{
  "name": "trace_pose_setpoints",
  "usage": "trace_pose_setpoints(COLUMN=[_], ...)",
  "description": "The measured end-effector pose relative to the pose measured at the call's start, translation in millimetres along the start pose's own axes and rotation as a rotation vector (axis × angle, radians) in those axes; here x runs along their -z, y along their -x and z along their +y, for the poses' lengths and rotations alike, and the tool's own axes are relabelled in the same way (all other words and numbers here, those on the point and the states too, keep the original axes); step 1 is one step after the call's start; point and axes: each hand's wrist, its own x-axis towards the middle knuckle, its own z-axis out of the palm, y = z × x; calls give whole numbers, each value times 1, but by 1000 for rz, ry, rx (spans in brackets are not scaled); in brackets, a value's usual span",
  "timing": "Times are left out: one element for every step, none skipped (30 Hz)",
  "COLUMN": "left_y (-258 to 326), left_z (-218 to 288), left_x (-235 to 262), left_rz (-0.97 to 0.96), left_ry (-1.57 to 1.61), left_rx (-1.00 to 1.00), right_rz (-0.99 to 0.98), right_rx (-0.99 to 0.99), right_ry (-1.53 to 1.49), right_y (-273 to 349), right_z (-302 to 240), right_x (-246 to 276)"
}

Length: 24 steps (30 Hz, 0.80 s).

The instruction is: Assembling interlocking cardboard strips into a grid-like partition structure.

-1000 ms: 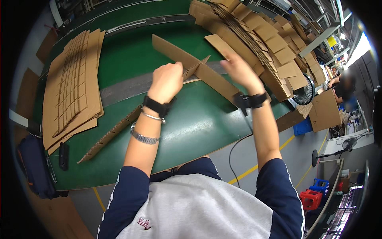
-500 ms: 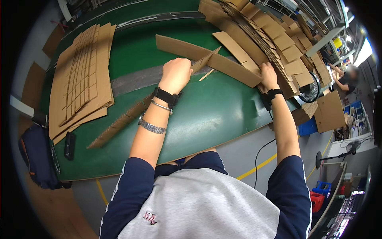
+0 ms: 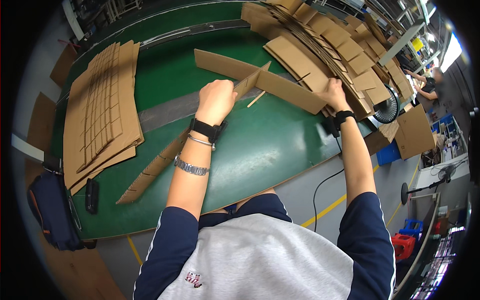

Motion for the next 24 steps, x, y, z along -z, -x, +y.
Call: trace_pose_setpoints(left_y=[0, 2, 1, 1, 1, 0, -2, -2, 0, 0, -1, -1, 0, 0, 0, 0, 0, 0, 0, 1, 1, 1, 1, 0], left_z=[-1, -2, -2, -2, -2, -1, 1, 3, 4, 5, 7, 8, 8, 8, 8, 7, 7, 8, 9, 10, 9, 8, 8, 7], left_x=[1, 0, -1, -2, -2, -4, -6, -9, -10, -8, -7, -7, -7, -7, -9, -10, -11, -10, -9, -9, -9, -9, -9, -10], left_rz=[-2, -2, 11, 25, 13, 9, 23, 34, 25, 17, 13, 14, 7, 0, 1, 14, 27, 25, 34, 43, 43, 38, 33, 34], left_ry=[-1, -4, 6, 11, 15, 9, 5, 1, -2, 7, 15, 14, 5, -3, -5, 3, 12, 13, 19, 24, 27, 30, 32, 34], left_rx=[2, 13, -6, -19, -20, -12, -31, -52, -54, -43, -35, -42, -31, -20, -17, -30, -41, -40, -41, -42, -42, -48, -54, -54], right_rz=[69, 139, 294, 448, 437, 427, 451, 471, 377, 330, 318, 308, 330, 352, 362, 363, 366, 367, 373, 369, 382, 396, 394, 432], right_rx=[39, 78, 158, 242, 256, 265, 409, 550, 567, 564, 571, 579, 590, 602, 585, 588, 562, 532, 519, 520, 547, 574, 574, 577], right_ry=[3, 5, -22, -57, -118, -176, -161, -145, -118, -32, 8, 48, 67, 87, 83, 81, 125, 170, 175, 177, 174, 171, 173, 223], right_y=[-1, -2, 0, 5, 16, 27, 30, 35, 45, 56, 60, 64, 67, 70, 74, 76, 78, 79, 80, 82, 86, 88, 88, 89], right_z=[-6, -11, -23, -42, -70, -99, -117, -133, -155, -176, -187, -193, -199, -201, -202, -202, -201, -199, -198, -198, -197, -196, -195, -194], right_x=[10, 22, 41, 62, 88, 108, 115, 115, 108, 102, 89, 73, 62, 54, 49, 49, 49, 50, 51, 50, 50, 49, 45, 39])
